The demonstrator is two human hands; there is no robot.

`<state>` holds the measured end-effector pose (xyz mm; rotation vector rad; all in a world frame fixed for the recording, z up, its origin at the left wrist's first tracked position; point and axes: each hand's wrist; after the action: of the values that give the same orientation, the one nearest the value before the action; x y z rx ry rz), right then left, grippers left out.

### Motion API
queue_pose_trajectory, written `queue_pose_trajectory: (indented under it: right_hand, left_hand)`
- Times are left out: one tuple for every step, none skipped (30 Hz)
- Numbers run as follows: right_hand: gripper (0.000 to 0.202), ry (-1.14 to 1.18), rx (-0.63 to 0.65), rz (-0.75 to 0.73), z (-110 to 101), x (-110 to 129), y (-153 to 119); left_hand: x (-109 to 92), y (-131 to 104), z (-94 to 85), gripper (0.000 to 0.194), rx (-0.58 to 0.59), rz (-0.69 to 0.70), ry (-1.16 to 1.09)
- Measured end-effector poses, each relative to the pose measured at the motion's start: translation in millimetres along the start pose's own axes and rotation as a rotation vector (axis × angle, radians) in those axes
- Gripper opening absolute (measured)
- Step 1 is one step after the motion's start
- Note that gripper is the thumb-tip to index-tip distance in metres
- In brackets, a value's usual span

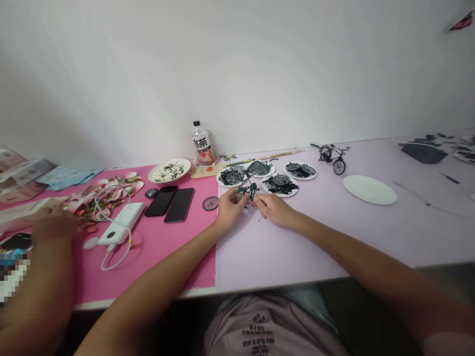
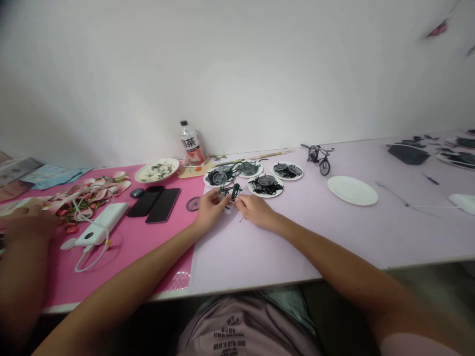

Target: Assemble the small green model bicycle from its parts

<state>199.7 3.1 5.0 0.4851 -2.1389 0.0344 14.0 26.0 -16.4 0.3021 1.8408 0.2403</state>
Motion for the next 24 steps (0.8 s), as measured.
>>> queue_pose_trajectory:
  right_hand:
    - [0.034, 0.001, 0.003, 0.003, 0.0, 0.5, 0.0]
    - [0.035, 0.001, 0.008, 0.003, -0.1, 0.6, 0.0]
    - [0.037, 0.001, 0.012, 0.000, -0.2, 0.4, 0.2]
    - [0.038, -0.001, 0.017, -0.003, -0.3, 0.0, 0.4]
    - [0.040, -0.004, 0.020, -0.006, -0.4, -0.6, 0.7]
    - [0.041, -0.006, 0.020, -0.007, -0.4, -1.3, 0.9]
    - [0.042, -0.005, 0.019, -0.008, -0.5, -2.0, 1.2]
    - [0.043, -0.005, 0.017, -0.009, -0.5, -2.5, 1.4]
    - [0.044, -0.004, 0.014, -0.012, -0.4, -3.0, 1.5]
    - [0.045, -0.001, 0.012, -0.014, -0.3, -3.2, 1.5]
    - [0.046, 0.005, 0.012, -0.015, -0.1, -3.3, 1.5]
    - [0.046, 0.010, 0.013, -0.012, 0.2, -3.1, 1.4]
    - [0.045, 0.012, 0.012, -0.008, 0.6, -2.8, 1.2]
    - [0.045, 0.010, 0.005, -0.004, 1.0, -2.4, 1.0]
    - [0.042, 0.003, -0.014, -0.002, 1.3, -1.9, 0.8]
    - [0.038, -0.005, -0.044, -0.001, 1.6, -1.3, 0.6]
    - [0.032, -0.013, -0.084, -0.003, 1.7, -0.9, 0.5]
    - [0.026, -0.016, -0.126, -0.008, 1.7, -0.5, 0.5]
    - [0.020, -0.014, -0.164, -0.012, 1.6, -0.4, 0.5]
    - [0.015, -0.009, -0.194, -0.016, 1.4, -0.6, 0.7]
    - [0.013, -0.004, -0.212, -0.019, 1.2, -1.0, 0.9]
    - [0.011, -0.001, -0.220, -0.024, 1.1, -1.7, 1.2]
    - [0.010, 0.000, -0.221, -0.030, 1.1, -2.5, 1.5]
    - [0.009, -0.001, -0.216, -0.034, 1.4, -3.4, 1.9]
  left_hand:
    - [-0.6, -0.4, -0.2, 0.030, -0.012, -0.001, -0.010]
    - [-1.2, -0.8, -0.4, 0.030, -0.022, -0.001, -0.019]
    - [-1.7, -1.2, -0.5, 0.031, -0.026, 0.000, -0.025]
    - [-2.0, -1.4, -0.6, 0.030, -0.021, 0.000, -0.027]
    - [-2.1, -1.6, -0.5, 0.030, -0.011, 0.001, -0.025]
    - [-1.9, -1.6, -0.5, 0.029, -0.004, 0.001, -0.020]
    - [-1.6, -1.5, -0.4, 0.029, 0.000, 0.000, -0.015]
    - [-1.3, -1.3, -0.3, 0.030, 0.001, -0.002, -0.009]
    - [-0.9, -1.1, -0.2, 0.030, 0.000, -0.003, -0.005]
    - [-0.6, -1.0, -0.2, 0.031, -0.003, -0.005, -0.003]
    - [-0.5, -1.0, -0.1, 0.032, -0.005, -0.007, -0.003]
    - [-0.6, -1.0, -0.1, 0.032, -0.004, -0.009, -0.002]
    - [-0.7, -1.1, -0.1, 0.032, -0.002, -0.009, -0.003]
    - [-1.0, -1.2, 0.0, 0.032, -0.001, -0.008, -0.005]
    - [-1.2, -1.4, 0.1, 0.031, -0.001, -0.007, -0.006]
    - [-1.4, -1.5, 0.2, 0.031, -0.002, -0.007, -0.006]
    - [-1.5, -1.5, 0.4, 0.031, -0.003, -0.007, -0.007]
    - [-1.6, -1.5, 0.5, 0.031, -0.005, -0.009, -0.008]
    - [-1.6, -1.5, 0.6, 0.031, -0.006, -0.011, -0.009]
    - [-1.7, -1.5, 0.7, 0.031, -0.007, -0.013, -0.008]
    - [-1.9, -1.6, 0.7, 0.031, -0.010, -0.015, -0.006]
    - [-2.3, -1.7, 0.6, 0.031, -0.013, -0.015, -0.002]
    - [-2.8, -1.9, 0.4, 0.030, -0.015, -0.012, 0.006]
    - [-3.5, -2.1, 0.2, 0.029, -0.017, -0.009, 0.013]
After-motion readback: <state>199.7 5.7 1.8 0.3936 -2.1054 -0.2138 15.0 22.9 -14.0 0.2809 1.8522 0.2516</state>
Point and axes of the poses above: each hand's wrist, its own y-axis towards the middle knuckle, its own z-axis out of the palm, x = y × z, and after that the axes turned 9 degrees about y, right-handed
